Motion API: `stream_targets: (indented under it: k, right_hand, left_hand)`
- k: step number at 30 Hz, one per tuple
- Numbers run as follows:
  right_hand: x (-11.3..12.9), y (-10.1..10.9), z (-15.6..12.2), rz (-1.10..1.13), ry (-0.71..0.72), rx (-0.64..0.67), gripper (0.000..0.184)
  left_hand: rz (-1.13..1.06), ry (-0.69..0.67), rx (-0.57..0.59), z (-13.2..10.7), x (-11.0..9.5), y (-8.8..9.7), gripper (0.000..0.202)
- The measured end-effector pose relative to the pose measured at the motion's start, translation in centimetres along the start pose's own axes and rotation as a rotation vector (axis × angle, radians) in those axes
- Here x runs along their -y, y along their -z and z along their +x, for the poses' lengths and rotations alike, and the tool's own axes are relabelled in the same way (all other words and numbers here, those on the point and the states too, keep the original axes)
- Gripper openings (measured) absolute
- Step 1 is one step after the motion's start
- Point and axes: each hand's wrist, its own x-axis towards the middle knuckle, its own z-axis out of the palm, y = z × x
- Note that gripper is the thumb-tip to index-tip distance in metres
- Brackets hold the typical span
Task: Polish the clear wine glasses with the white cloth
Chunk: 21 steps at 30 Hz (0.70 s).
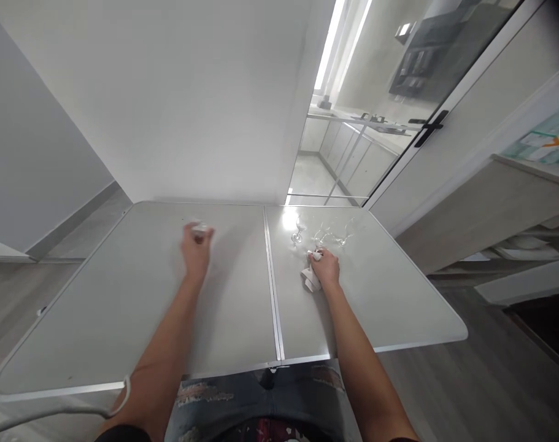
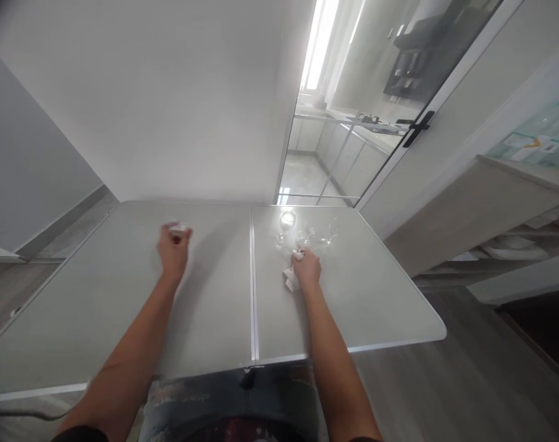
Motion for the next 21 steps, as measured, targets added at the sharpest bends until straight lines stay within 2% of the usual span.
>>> stream_targets:
  k: [2, 4, 6, 10, 13, 14, 15, 17, 19, 21]
  right_hand:
    - [0.1, -0.1, 0.0, 0.012, 0.001, -0.009, 0.032]
    - [0.2, -0.1, 0.1, 0.046, 0.002, -0.011, 0.031]
    - [0.1, 0.6, 0.0, 0.112, 0.017, -0.002, 0.033]
    - [-0.9, 4.6, -1.2, 0.246, 0.007, -0.006, 0.045]
    - [-0.9, 8.3, -4.0, 0.454, 0.018, 0.025, 0.047]
    - [-0.4, 9.1, -5.1, 0.592, 0.03, 0.09, 0.049]
    - [0.3, 9.7, -6.3, 0.716, 0.052, 0.21, 0.052]
    - [2.2, 9.9, -8.1, 0.842, 0.103, 0.507, 0.052]
    - [4.3, 9.2, -8.9, 0.784, 0.191, 0.752, 0.048]
    - [6.3, 8.0, -8.3, 0.681, 0.268, 0.81, 0.046]
  left_hand:
    - [0.021, -0.106, 0.203, -2.5, -2.1, -2.5, 0.049]
    - [0.048, -0.17, 0.3, -5.0, -3.2, -4.6, 0.054]
    - [0.049, -0.207, 0.367, -6.9, -3.4, -5.8, 0.056]
    - [0.018, -0.253, 0.429, -8.7, -3.0, -6.1, 0.055]
    - [-0.014, -0.258, 0.415, -8.6, -2.8, -5.9, 0.054]
    - [-0.026, -0.244, 0.406, -8.4, -2.8, -5.8, 0.053]
    - [-0.035, -0.227, 0.399, -8.2, -2.7, -5.8, 0.053]
    - [-0.048, -0.196, 0.391, -7.7, -2.5, -5.8, 0.054]
    - [-0.059, -0.174, 0.385, -7.2, -2.2, -5.8, 0.055]
    - [-0.07, -0.151, 0.383, -6.9, -1.9, -5.8, 0.054]
